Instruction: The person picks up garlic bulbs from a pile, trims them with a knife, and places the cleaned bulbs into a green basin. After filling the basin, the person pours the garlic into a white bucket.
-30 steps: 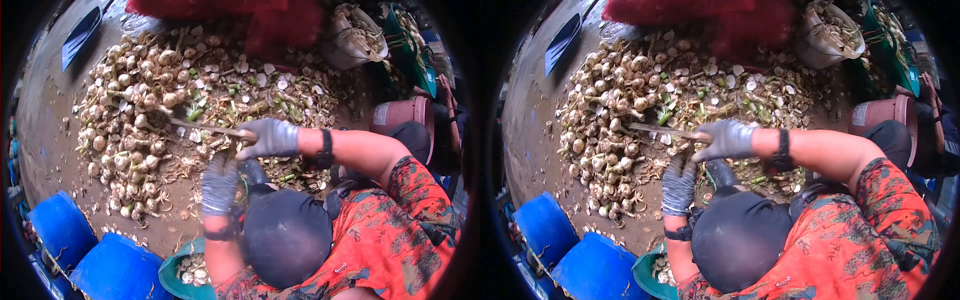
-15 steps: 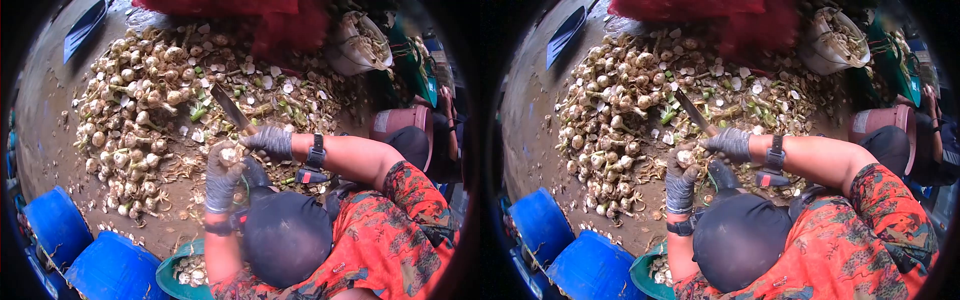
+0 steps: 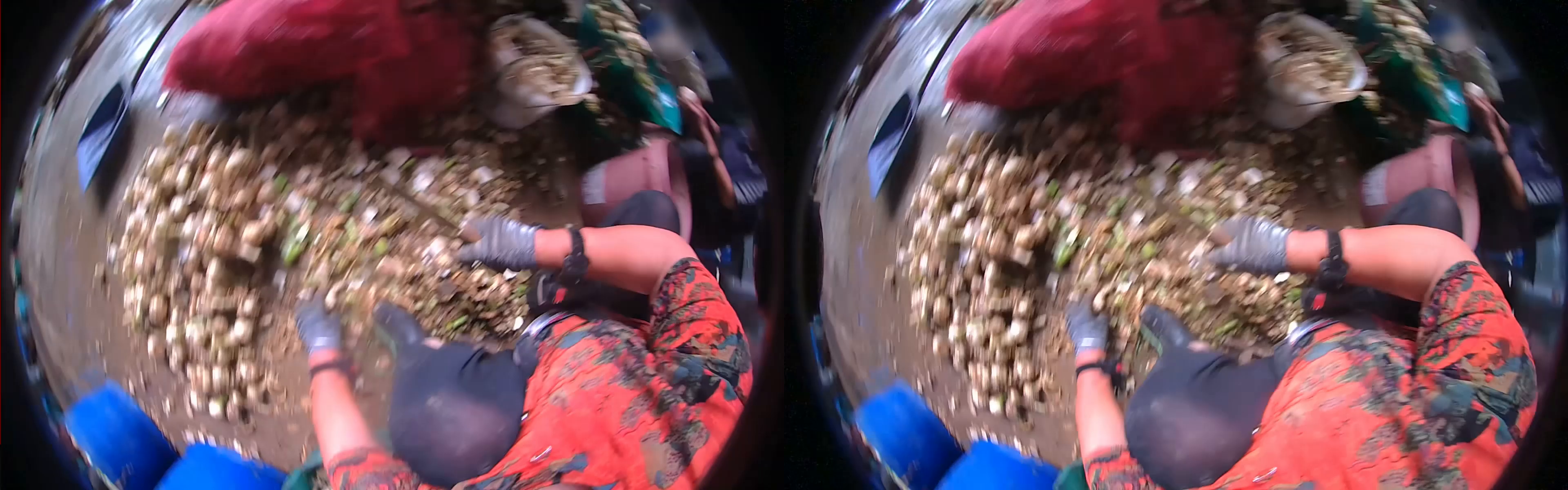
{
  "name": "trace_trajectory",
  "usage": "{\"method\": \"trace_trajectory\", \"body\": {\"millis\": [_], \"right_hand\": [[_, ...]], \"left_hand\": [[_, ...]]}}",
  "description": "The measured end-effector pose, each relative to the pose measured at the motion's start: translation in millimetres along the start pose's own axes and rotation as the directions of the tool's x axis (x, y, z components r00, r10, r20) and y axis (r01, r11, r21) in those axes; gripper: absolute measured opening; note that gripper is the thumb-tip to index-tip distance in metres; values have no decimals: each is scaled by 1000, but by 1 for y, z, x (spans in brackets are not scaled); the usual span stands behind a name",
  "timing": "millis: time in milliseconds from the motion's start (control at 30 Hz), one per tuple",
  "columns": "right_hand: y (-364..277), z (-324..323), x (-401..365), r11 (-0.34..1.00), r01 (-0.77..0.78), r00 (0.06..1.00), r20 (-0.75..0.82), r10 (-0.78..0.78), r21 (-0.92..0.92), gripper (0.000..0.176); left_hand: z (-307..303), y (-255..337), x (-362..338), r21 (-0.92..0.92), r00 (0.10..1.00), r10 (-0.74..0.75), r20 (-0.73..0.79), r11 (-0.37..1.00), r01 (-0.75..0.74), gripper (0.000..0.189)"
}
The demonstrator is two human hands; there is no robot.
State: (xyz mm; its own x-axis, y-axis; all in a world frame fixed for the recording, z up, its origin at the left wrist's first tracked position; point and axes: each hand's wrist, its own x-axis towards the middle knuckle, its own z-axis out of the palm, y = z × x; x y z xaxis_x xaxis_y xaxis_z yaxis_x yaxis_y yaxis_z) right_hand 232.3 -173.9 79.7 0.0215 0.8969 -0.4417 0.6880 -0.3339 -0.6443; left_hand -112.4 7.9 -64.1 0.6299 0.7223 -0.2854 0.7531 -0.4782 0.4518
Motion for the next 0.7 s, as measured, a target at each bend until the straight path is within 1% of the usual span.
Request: {"method": "trace_trajectory", "body": {"millis": [33,67,100,133,167,200,233,267,300,333,367,400,433,467,500,533,567,633,667,700], "right_hand": [[4,-5,-11,992,-96,995,13,96,85,34],[8,-11,-23,967,-192,981,26,190,167,34],[-1,-23,-30,838,-419,908,157,389,349,34],[-5,-36,-40,771,-468,881,165,443,432,33],[-6,-44,-48,694,-504,856,188,482,514,32],[13,-33,-52,734,-413,892,77,445,539,32],[38,-17,-52,774,-318,916,-32,399,547,32],[45,-6,-49,706,-314,891,-60,450,634,30],[24,-21,-54,318,-403,818,182,546,858,26],[26,-18,-56,345,-373,833,147,534,861,29],[31,-14,-54,377,-344,847,112,519,860,32],[34,-13,-52,403,-346,853,106,510,847,33],[32,-22,-52,528,-333,877,50,478,782,34],[30,-29,-56,456,-320,872,70,485,831,34],[27,-33,-60,377,-306,867,92,490,874,35],[26,-36,-62,294,-305,845,116,521,906,35],[29,-40,-63,297,-302,845,110,523,906,35],[33,-47,-63,280,-306,856,135,500,910,20],[34,-50,-60,293,-369,836,178,519,882,21],[33,-48,-59,291,-362,839,173,516,885,21]], "left_hand": [[-20,27,6,-80,975,-204,90,974,211,47],[21,-16,11,-263,989,-119,-91,961,91,48],[-13,29,13,-617,956,-290,40,746,251,49],[-9,17,23,-625,967,-248,60,746,230,50],[-7,6,38,-629,972,-219,83,745,221,51],[-19,28,55,-690,973,-173,156,686,232,51],[-42,61,66,-742,966,-126,225,620,254,50],[-74,118,75,-783,969,-59,239,579,228,51],[-76,133,102,-785,973,118,200,614,87,54],[-113,202,109,-802,965,162,208,593,73,54],[-132,254,123,-812,954,214,210,581,48,53],[-139,290,146,-853,915,352,197,521,-17,52],[-154,337,156,-828,897,419,143,546,-123,52],[-155,367,171,-887,826,559,69,414,-206,58],[-177,409,163,-904,815,555,166,416,-100,73],[-173,425,171,-895,853,511,109,424,-139,85],[-171,434,175,-886,871,486,67,431,-173,87],[-170,428,180,-803,857,513,-44,492,-336,85],[-162,411,182,-807,850,525,-44,483,-340,81],[-154,385,180,-811,843,536,-44,473,-344,77]]}}
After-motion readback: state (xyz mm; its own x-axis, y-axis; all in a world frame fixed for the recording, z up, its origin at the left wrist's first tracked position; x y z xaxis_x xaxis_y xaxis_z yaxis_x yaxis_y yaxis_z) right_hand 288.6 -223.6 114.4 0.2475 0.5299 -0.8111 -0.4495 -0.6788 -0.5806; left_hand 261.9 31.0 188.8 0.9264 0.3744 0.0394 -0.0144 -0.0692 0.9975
